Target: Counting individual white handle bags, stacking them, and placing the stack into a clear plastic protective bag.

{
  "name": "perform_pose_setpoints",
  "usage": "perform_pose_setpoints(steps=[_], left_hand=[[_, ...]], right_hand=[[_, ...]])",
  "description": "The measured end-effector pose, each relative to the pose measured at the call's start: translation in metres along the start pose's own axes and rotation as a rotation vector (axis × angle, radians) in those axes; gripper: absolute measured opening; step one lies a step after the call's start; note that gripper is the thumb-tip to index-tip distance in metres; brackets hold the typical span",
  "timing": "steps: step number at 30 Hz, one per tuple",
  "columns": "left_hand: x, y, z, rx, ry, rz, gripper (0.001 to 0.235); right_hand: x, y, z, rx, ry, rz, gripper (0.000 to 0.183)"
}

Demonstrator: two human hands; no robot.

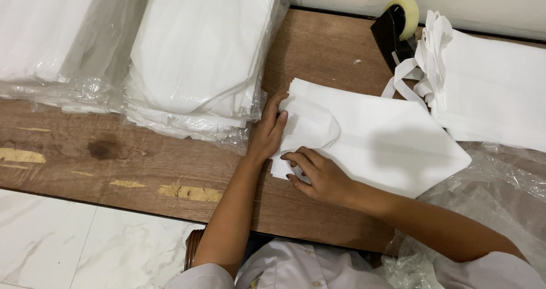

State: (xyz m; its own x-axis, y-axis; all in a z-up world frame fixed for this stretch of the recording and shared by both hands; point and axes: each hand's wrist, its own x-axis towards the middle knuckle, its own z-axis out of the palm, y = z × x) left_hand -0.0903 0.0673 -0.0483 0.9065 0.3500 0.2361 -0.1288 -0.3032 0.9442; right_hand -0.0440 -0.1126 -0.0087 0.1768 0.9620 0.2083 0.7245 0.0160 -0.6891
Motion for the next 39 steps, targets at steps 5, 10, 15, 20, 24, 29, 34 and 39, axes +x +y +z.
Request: perform_pose_setpoints(steps=[5,10,15,20,24,29,34,39], left_hand=[[0.0,-0.004,0.0,-0.021,-0.004,-0.016,0.029],[0.002,-0.018,0.003,-0.044,0.005,-0.056,0.023],[0.002,-0.022,0.006,0.157,0.033,-0.013,0.022],[0.001,-0.009,0.005,0.261,-0.031,-0.007,0.026],[0.004,0.002,0.004,0.289,-0.059,-0.025,0.029],[0.003,0.012,0.003,0.303,-0.079,-0.064,0.03],[0.004,0.008,0.004,0.301,-0.076,-0.045,0.029],[0.002,-0.02,0.006,0.302,-0.051,0.038,0.026]], right_hand=[[0.001,0.005,0.006,-0.063,-0.026,-0.028,0.032],[0.002,0.005,0.006,-0.111,-0.086,-0.028,0.034],[0.001,0.007,0.007,-0.187,-0.16,-0.062,0.029],[-0.01,0.007,0.005,-0.204,-0.18,-0.096,0.017],[-0.026,0.014,-0.015,-0.21,-0.167,-0.091,0.014],[-0.038,0.016,-0.07,-0.337,-0.004,0.029,0.009],[-0.063,0.041,-0.119,-0.471,0.194,0.151,0.017],[-0.088,0.062,-0.155,-0.686,0.375,0.135,0.009]])
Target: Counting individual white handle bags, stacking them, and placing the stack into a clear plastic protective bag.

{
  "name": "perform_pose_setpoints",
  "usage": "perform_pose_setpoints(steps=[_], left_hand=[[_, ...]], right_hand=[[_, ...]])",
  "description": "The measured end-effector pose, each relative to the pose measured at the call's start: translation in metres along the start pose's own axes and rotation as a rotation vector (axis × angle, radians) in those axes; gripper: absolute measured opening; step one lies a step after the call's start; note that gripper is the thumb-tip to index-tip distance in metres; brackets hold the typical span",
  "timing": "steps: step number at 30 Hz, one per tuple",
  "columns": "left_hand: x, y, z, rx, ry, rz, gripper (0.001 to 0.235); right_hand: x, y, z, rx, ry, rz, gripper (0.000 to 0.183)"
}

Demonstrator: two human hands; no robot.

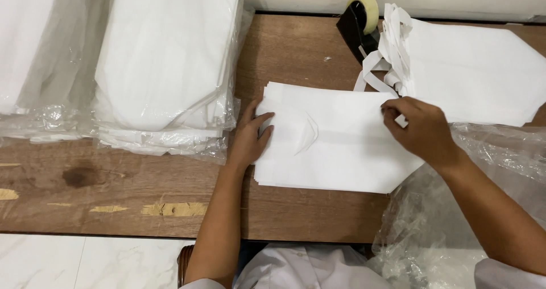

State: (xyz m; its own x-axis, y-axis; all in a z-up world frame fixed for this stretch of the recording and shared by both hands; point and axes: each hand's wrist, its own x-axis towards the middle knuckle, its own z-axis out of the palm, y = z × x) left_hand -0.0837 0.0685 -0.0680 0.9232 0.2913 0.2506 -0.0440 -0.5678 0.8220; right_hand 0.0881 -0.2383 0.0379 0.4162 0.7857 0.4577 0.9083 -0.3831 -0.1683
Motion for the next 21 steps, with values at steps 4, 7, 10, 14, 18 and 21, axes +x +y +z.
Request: perform_pose_setpoints(steps=[4,7,10,14,18,21], left_hand=[[0.0,-0.005,0.003,0.01,0.02,0.051,0.026],[0.0,-0.005,0.004,0.008,0.017,0.003,0.027],[0.0,-0.005,0.003,0.033,0.01,-0.015,0.027],[0.001,-0.002,0.002,0.044,-0.001,-0.028,0.027],[0.001,-0.004,0.003,0.037,0.007,-0.008,0.026],[0.0,0.0,0.001,0.043,-0.005,-0.038,0.028]], right_hand=[[-0.011,0.045,0.001,-0.111,0.106,-0.075,0.008],[-0.022,0.08,0.006,-0.179,-0.082,0.322,0.019],[-0.026,0.102,0.009,-0.232,-0.197,0.448,0.032],[-0.018,0.098,0.003,-0.177,-0.314,0.601,0.043],[-0.018,0.1,0.006,-0.16,-0.356,0.602,0.054],[-0.007,0.088,0.0,-0.157,-0.465,0.734,0.054]])
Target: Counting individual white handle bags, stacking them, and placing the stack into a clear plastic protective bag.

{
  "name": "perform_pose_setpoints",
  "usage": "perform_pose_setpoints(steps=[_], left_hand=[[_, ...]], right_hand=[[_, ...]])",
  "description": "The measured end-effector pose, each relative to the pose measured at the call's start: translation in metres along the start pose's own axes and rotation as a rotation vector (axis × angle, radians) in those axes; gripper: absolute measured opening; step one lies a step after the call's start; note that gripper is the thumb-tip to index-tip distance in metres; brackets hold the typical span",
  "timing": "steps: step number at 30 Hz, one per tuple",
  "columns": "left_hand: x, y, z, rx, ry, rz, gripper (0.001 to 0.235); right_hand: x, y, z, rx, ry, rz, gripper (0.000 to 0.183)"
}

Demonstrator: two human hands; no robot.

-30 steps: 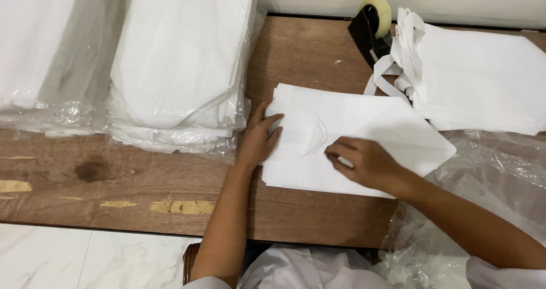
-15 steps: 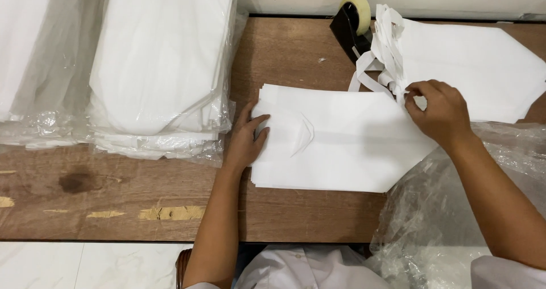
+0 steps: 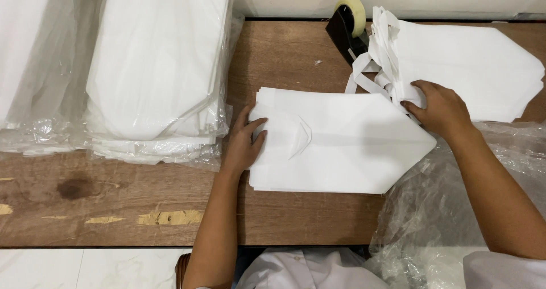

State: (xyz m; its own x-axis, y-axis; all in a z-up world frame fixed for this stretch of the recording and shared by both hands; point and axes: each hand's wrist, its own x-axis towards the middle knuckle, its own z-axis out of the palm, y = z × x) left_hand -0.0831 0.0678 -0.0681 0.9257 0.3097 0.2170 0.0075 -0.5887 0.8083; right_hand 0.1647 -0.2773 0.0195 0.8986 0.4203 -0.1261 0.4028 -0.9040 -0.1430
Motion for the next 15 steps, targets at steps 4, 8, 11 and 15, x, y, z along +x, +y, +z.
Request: perform_pose_setpoints(steps=[4,8,11,15], left_hand=[[0.0,-0.004,0.003,-0.027,0.022,0.058,0.026],[0.0,-0.004,0.002,-0.029,0.008,0.018,0.027],[0.0,-0.004,0.003,-0.01,0.011,0.028,0.027],[0.0,0.001,0.001,-0.043,0.02,0.045,0.026]], right_hand=[[-0.004,-0.01,-0.006,-0.103,-0.096,0.037,0.059],[-0.001,-0.001,0.003,-0.209,-0.072,-0.042,0.048],[-0.001,0.004,0.003,-0.181,-0.032,-0.05,0.046],[-0.001,0.019,0.001,0.004,0.13,-0.098,0.037]])
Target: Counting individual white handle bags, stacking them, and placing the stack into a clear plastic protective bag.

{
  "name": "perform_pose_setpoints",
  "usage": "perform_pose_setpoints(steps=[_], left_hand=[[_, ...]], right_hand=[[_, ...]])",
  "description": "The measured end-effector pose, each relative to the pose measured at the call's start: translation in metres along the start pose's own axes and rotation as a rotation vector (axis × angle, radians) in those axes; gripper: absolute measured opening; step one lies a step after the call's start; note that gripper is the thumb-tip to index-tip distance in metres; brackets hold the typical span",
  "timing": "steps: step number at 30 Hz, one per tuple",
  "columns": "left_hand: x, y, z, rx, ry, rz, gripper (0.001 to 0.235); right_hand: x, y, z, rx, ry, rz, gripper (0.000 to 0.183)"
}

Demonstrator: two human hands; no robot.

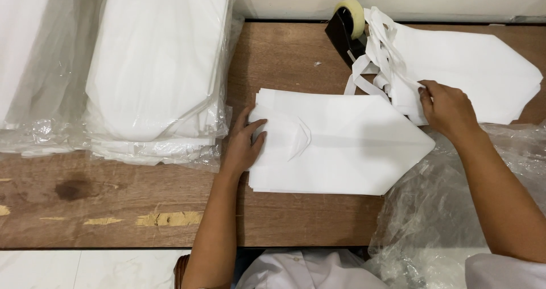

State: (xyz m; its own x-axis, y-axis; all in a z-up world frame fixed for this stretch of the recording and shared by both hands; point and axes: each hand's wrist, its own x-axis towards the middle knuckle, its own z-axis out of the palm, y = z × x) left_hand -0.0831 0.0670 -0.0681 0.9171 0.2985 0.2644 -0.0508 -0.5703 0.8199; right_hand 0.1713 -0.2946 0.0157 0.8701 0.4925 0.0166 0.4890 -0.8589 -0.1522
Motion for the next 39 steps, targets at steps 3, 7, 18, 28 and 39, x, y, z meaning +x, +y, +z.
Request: perform_pose_setpoints(steps=[3,7,18,28,39], left_hand=[[0.0,-0.003,0.001,0.002,0.003,0.019,0.026],[-0.002,-0.001,0.001,0.025,0.016,0.014,0.026],[-0.003,0.003,0.001,0.045,-0.007,0.005,0.027],[-0.001,-0.001,0.005,0.093,-0.025,0.023,0.028],[0.0,-0.012,0.007,0.07,-0.068,-0.083,0.029]], right_hand=[[0.007,0.03,0.012,0.098,0.162,-0.033,0.032],[0.002,0.021,-0.009,0.272,0.226,0.04,0.03],[0.002,0.023,-0.015,0.383,0.386,-0.05,0.03],[0.0,0.027,0.008,0.739,0.421,0.01,0.02],[0.001,0.035,0.024,0.675,0.342,0.144,0.02]])
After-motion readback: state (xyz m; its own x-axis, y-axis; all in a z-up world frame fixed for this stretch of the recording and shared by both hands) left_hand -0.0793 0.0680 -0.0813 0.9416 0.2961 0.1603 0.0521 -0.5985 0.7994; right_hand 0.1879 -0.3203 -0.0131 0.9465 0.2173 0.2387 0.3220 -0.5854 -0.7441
